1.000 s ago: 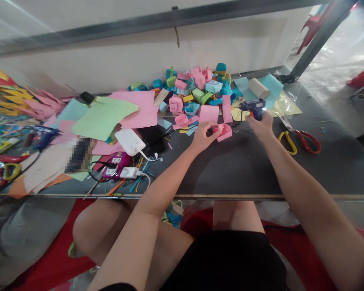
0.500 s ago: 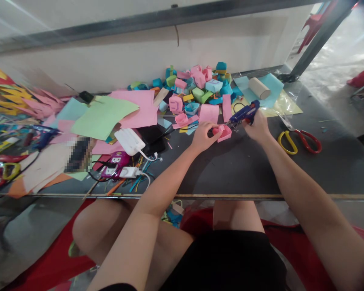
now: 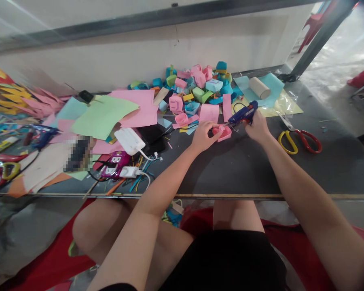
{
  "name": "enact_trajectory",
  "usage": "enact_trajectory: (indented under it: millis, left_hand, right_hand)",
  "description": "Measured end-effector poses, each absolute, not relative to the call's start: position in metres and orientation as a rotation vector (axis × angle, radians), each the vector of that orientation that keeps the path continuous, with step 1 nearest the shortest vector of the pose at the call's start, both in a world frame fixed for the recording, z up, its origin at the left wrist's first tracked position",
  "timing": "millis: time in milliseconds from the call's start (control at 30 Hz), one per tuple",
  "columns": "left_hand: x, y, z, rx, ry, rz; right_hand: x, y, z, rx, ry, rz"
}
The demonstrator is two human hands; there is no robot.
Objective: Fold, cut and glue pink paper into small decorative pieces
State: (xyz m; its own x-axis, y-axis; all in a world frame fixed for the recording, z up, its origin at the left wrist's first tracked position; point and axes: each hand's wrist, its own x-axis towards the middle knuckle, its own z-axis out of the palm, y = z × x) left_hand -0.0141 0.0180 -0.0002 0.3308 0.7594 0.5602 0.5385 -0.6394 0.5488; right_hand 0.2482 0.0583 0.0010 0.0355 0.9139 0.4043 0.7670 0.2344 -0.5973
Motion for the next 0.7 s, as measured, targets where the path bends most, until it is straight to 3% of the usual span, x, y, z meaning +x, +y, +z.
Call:
enact_trajectory:
  millis: [333,700]
  left_hand:
    - [-0.015,0.018,0.0,2.323,1.177,1.19]
    - [-0.014,0.017,-0.001,2.297,1.21,1.201]
  right_hand:
    - [0.255,0.062,-0.01,-1.458,-1.769,0.171]
    - [0.26,0.061,-0.006,-1.668,-1.498,0.122]
